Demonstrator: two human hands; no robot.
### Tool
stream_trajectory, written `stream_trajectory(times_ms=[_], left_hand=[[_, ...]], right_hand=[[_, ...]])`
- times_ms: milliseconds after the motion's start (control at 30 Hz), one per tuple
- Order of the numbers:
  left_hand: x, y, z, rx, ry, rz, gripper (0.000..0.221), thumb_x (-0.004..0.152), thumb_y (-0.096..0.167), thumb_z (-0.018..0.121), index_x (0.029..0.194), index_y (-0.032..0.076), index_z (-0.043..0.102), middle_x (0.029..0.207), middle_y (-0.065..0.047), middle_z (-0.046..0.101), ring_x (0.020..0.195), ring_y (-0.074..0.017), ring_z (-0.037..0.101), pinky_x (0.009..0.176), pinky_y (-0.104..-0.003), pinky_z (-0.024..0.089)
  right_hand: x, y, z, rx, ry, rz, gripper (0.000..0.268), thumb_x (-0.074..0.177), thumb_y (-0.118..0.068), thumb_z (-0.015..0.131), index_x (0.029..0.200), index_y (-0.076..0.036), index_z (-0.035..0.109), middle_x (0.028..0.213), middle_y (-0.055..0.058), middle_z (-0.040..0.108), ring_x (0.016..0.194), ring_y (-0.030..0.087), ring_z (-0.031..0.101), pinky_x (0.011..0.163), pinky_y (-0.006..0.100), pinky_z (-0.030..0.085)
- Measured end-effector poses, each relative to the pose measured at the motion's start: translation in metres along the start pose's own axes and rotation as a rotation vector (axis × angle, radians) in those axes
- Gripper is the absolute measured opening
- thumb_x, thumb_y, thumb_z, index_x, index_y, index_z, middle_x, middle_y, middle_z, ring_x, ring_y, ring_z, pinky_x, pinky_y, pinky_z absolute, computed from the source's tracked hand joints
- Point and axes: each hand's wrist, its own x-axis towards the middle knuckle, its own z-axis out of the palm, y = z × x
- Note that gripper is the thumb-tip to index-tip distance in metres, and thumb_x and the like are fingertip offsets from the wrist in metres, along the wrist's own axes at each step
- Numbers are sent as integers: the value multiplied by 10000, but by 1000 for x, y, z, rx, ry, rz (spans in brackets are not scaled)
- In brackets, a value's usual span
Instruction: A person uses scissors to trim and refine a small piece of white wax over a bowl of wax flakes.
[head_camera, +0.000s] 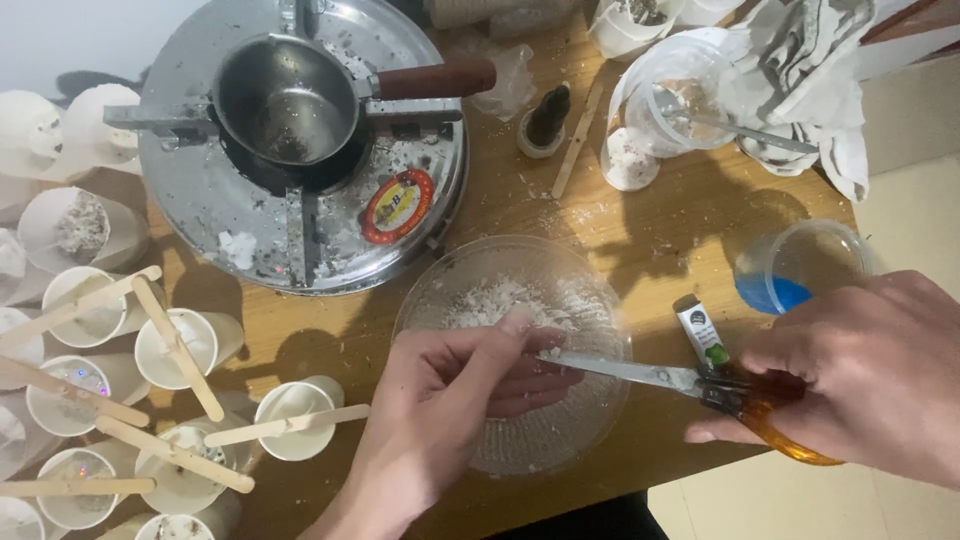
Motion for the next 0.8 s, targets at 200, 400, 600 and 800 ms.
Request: stream_trajectory(times_ms=[200, 400, 600, 800], left_hand=[[7, -7, -4, -43, -21, 4, 456, 910, 186, 614, 1018, -218, 798, 915, -361, 811, 845, -427, 812, 861, -465, 696], [5, -4, -5, 11, -31, 9, 390, 901, 151, 653, 981, -190, 826, 904, -321, 826, 823, -416, 830, 836, -447, 713], [5, -3, -10, 2, -28, 16, 400, 895, 142, 661, 978, -216, 818, 852, -336, 799, 793, -433, 824, 792, -449, 708], [6, -9, -16, -2, -56, 45, 319, 869, 100, 713, 923, -198, 811, 843, -272, 792, 802, -438, 841, 780, -451, 712]], right_hand=[[1, 2, 6, -58, -10, 6, 802, 572, -1153, 664, 447, -367, 567, 400, -177, 526, 442, 61, 557, 486, 319, 403], [2, 1, 8, -35, -42, -21, 762, 630, -1112, 665, 452, -377, 573, 380, -179, 517, 411, 69, 522, 474, 293, 410], [4, -4, 8, 58, 74, 11, 800, 477, -1117, 766, 456, -340, 574, 367, -129, 553, 415, 176, 510, 470, 380, 362], [5, 7, 10, 92, -45, -48, 781, 457, -1150, 844, 527, -400, 637, 397, -173, 607, 433, 145, 592, 498, 356, 444]])
